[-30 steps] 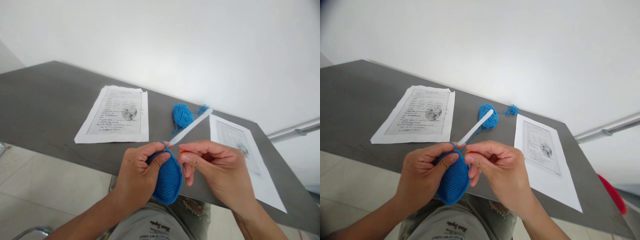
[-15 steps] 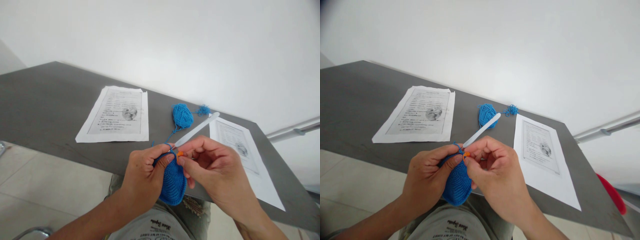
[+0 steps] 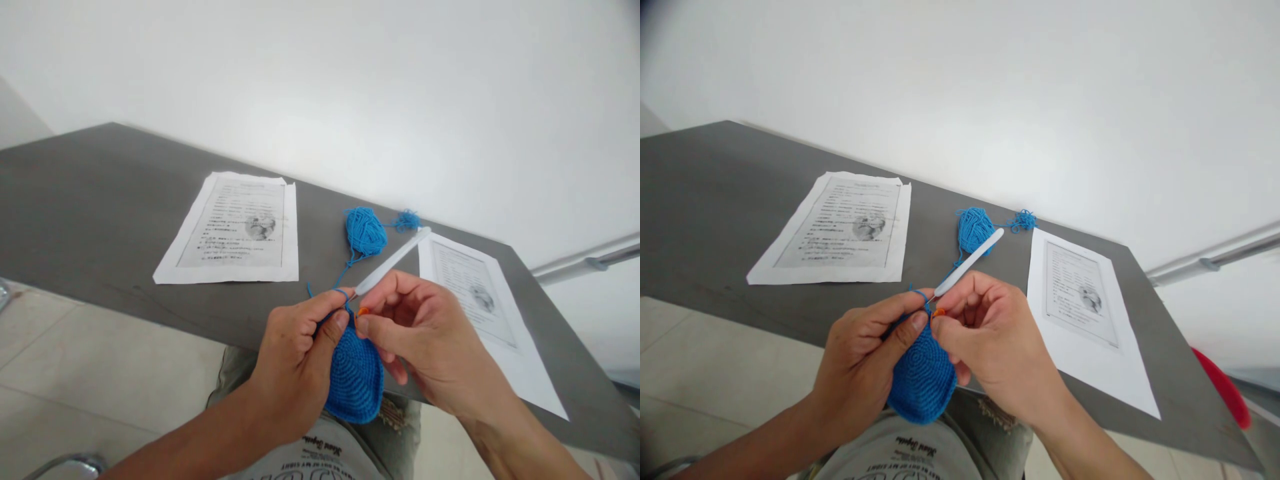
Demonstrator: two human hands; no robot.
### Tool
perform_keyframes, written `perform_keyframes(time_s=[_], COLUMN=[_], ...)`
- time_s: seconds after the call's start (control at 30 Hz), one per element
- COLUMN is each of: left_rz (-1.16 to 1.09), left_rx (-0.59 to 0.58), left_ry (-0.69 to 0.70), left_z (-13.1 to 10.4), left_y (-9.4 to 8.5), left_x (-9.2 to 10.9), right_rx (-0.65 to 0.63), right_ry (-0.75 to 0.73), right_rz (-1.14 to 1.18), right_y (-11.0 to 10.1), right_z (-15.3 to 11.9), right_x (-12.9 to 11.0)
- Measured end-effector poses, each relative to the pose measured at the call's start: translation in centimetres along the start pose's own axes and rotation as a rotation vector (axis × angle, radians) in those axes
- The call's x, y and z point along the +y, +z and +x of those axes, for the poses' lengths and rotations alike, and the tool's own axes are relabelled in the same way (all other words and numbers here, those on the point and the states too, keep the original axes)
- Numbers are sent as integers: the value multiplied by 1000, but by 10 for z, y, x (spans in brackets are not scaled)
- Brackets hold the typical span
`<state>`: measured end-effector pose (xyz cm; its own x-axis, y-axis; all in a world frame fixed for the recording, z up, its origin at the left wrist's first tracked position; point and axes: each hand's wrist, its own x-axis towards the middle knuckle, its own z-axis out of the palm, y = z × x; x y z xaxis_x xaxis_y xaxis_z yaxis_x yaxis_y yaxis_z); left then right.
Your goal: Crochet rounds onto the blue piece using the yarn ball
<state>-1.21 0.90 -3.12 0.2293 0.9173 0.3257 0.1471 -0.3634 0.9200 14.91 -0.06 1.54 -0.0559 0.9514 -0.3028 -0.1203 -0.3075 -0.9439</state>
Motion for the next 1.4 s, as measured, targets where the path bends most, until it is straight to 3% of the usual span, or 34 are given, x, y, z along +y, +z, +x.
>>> perform_keyframes(time_s=[0.5,0.83,1.4], left_rz=[28,117,149], left_rx=[-26,-1,-19], left_ry=[27,123,255], left_z=[-6,-10,-12], left_y=[2,5,6], left_x=[0,-6,-7], right_rx=[-64,-101,-176], right_ry=[87,117,140], right_rz=[-8,31,-102], right_y=[-8,-7,-11], right_z=[6,7,6], right_x=[3,-1,-7])
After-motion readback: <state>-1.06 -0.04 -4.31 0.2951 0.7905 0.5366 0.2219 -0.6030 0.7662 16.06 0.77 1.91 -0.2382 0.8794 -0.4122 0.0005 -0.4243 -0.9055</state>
